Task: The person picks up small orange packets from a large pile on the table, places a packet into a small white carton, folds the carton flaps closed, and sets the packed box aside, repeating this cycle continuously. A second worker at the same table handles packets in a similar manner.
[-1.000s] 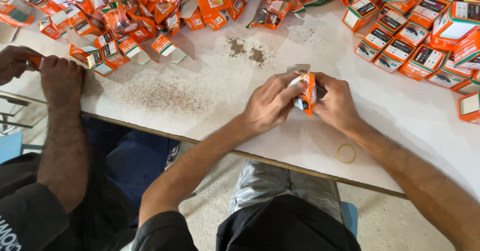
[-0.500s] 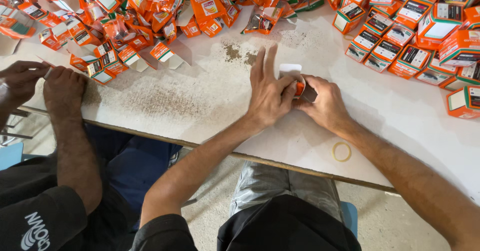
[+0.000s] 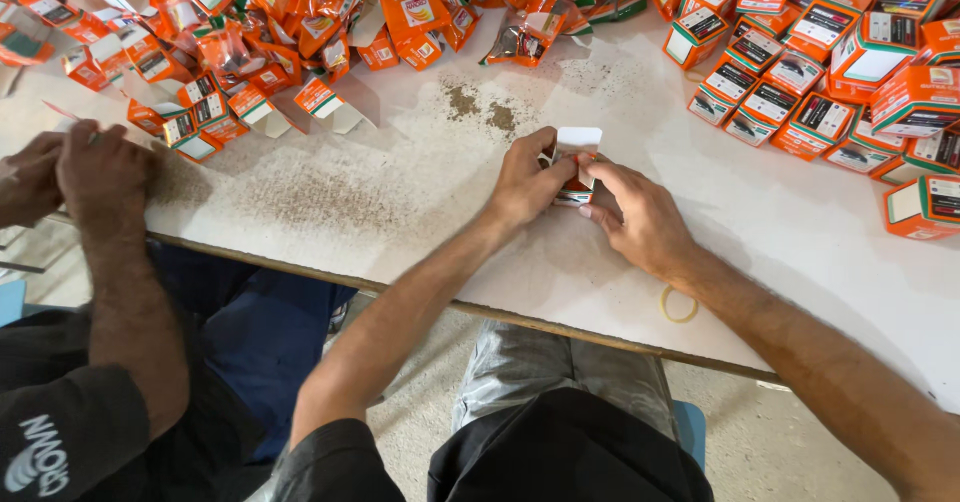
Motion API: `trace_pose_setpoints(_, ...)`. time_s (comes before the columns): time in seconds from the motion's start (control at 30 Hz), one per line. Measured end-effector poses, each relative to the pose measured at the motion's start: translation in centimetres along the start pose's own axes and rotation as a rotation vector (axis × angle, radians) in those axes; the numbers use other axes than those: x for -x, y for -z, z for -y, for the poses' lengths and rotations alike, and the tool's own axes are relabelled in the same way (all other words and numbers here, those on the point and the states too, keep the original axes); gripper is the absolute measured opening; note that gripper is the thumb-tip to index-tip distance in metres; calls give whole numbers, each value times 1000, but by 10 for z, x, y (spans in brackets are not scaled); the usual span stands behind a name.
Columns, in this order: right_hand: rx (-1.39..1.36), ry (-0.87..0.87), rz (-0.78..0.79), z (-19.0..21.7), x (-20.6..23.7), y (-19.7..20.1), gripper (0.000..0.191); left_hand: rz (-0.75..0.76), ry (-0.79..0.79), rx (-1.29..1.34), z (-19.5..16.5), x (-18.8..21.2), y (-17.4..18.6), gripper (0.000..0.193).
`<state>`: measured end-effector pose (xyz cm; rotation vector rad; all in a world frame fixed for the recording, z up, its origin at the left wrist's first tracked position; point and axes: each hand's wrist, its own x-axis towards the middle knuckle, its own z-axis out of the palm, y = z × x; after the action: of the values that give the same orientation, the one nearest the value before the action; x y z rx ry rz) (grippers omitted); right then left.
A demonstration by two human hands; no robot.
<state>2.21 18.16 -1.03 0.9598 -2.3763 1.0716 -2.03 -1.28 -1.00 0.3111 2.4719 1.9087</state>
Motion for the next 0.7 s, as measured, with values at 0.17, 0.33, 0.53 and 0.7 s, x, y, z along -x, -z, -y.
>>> trace_pose_setpoints(0.17,-5,-51,61,-1,-1,3,52,338,291,704,0,4,28,31)
trace_pose_setpoints(0.33,-21,-39,61,5,-4,4,49,291,275,518,18,-15,27,13)
trace_pose_setpoints(0.53,-16,-165,110,8,-5,6,43,184,-183,51,10,-19,14,20)
trace_pose_setpoints(0.7,4,-248,105,0,-3,0,54,141,-628,-299,-4,30,21,37)
